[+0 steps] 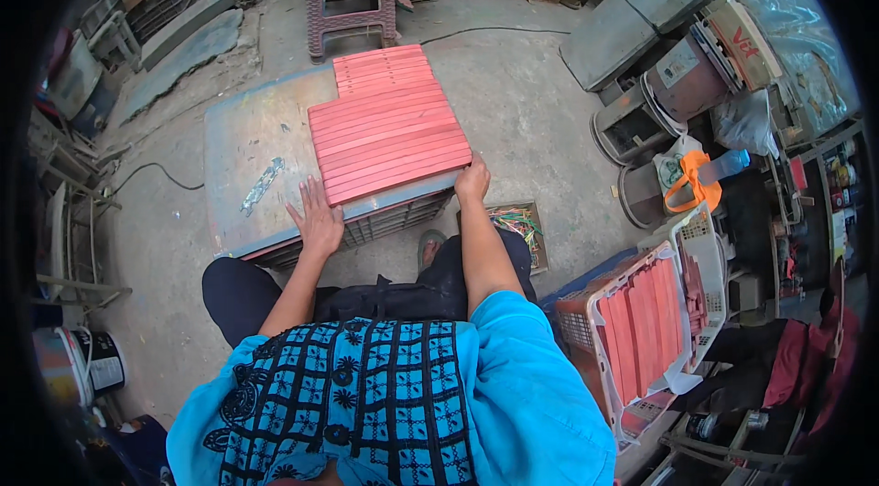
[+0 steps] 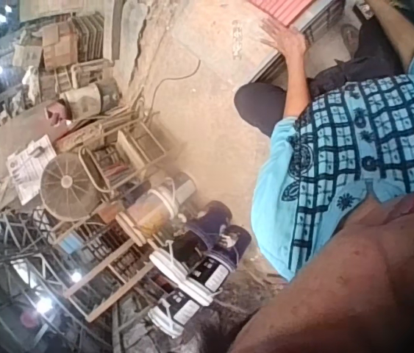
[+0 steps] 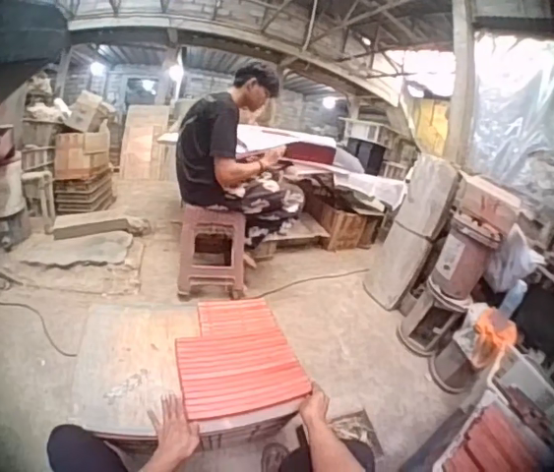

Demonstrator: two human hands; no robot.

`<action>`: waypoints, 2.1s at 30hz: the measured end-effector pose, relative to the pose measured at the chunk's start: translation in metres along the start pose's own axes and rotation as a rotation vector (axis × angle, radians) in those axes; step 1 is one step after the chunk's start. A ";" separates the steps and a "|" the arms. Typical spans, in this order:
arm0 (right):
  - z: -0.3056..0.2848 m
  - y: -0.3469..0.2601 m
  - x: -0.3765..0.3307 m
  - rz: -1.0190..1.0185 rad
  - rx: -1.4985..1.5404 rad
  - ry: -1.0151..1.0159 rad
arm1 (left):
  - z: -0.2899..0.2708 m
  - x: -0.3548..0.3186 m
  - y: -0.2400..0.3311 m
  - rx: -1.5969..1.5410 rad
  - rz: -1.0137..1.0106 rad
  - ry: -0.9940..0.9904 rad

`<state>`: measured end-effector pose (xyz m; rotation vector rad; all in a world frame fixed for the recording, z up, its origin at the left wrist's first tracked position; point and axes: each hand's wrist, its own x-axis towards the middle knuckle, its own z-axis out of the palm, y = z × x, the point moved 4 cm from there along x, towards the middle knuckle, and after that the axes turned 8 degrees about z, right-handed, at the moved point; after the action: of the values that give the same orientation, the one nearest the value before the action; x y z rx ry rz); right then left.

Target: The person takes red wooden slats from a crate, aligns them into stacks on a workspace, and then fastens small metal hardware to the wood using a handheld tool.

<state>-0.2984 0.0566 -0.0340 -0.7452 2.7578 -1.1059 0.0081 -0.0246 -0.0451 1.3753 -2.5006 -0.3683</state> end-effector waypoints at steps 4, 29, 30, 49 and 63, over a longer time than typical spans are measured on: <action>0.006 0.029 0.015 0.032 0.028 -0.007 | 0.001 0.007 0.012 0.041 0.003 -0.111; -0.367 0.242 -0.114 0.649 -0.425 0.204 | 0.007 0.004 0.001 0.354 -0.015 -0.117; -0.365 0.234 -0.108 0.676 -0.451 0.166 | 0.009 0.004 -0.001 0.357 -0.017 -0.111; -0.344 0.223 -0.079 0.452 -0.637 0.391 | 0.005 0.001 0.004 0.269 0.023 -0.088; -0.420 0.293 -0.117 0.602 -0.562 -0.166 | 0.002 -0.002 0.007 0.215 0.007 -0.068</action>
<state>-0.4183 0.5581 0.0677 0.0040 2.8420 -0.1531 0.0033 -0.0193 -0.0453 1.4540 -2.6647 -0.1502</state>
